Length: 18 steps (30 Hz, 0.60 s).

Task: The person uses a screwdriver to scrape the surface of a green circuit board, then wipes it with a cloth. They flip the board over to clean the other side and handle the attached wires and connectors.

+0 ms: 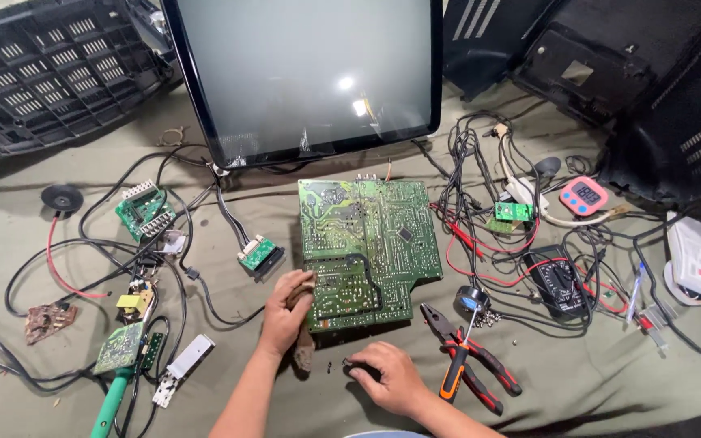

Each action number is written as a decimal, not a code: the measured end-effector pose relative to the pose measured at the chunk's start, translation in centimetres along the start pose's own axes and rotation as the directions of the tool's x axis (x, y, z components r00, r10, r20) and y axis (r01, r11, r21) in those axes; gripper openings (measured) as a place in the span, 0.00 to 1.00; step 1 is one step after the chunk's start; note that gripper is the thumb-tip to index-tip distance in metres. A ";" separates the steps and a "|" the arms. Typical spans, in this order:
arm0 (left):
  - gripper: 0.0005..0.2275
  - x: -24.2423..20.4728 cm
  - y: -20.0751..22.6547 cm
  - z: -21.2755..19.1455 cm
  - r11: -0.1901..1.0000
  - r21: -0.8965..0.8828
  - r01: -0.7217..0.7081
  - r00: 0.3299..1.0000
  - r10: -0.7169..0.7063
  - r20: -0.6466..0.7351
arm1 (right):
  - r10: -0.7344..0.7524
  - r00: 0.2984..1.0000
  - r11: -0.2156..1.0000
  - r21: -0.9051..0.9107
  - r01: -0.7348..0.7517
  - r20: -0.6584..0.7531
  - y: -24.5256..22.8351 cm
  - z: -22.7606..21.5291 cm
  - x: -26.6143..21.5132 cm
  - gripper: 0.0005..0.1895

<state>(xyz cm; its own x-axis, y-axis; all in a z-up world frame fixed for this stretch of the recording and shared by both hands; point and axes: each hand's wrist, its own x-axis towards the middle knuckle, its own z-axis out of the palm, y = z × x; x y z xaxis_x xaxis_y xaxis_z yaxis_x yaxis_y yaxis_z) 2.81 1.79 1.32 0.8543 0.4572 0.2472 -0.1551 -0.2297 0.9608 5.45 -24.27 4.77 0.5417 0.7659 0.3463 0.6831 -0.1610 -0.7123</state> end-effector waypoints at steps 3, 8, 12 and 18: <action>0.13 0.1 0.0 0.6 0.992 -0.116 0.040 0.999 -0.042 -0.021 | -0.015 1.000 1.000 0.002 0.015 0.014 -0.1 0.0 0.1 0.09; 0.10 0.2 -0.5 0.6 0.992 -0.079 0.099 0.962 -0.115 -0.246 | 0.004 1.000 1.000 0.006 -0.004 0.015 0.1 0.2 -0.1 0.10; 0.08 0.9 -1.9 -0.9 0.784 -0.612 0.104 0.869 -0.371 -0.328 | 0.010 1.000 1.000 0.010 -0.010 0.026 -0.2 -0.2 0.1 0.10; 0.15 -0.7 2.0 0.9 0.997 0.068 -0.033 0.999 0.033 -0.002 | 0.015 0.999 1.000 0.007 -0.015 0.031 -0.1 -0.2 0.0 0.10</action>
<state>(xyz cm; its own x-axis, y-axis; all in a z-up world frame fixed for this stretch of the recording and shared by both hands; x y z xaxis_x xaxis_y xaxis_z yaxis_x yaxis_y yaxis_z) 2.35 0.24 2.97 0.8476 0.4515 0.2788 -0.1485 -0.3026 0.9415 5.45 -24.39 4.99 0.5364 0.7824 0.3164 0.6711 -0.1681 -0.7221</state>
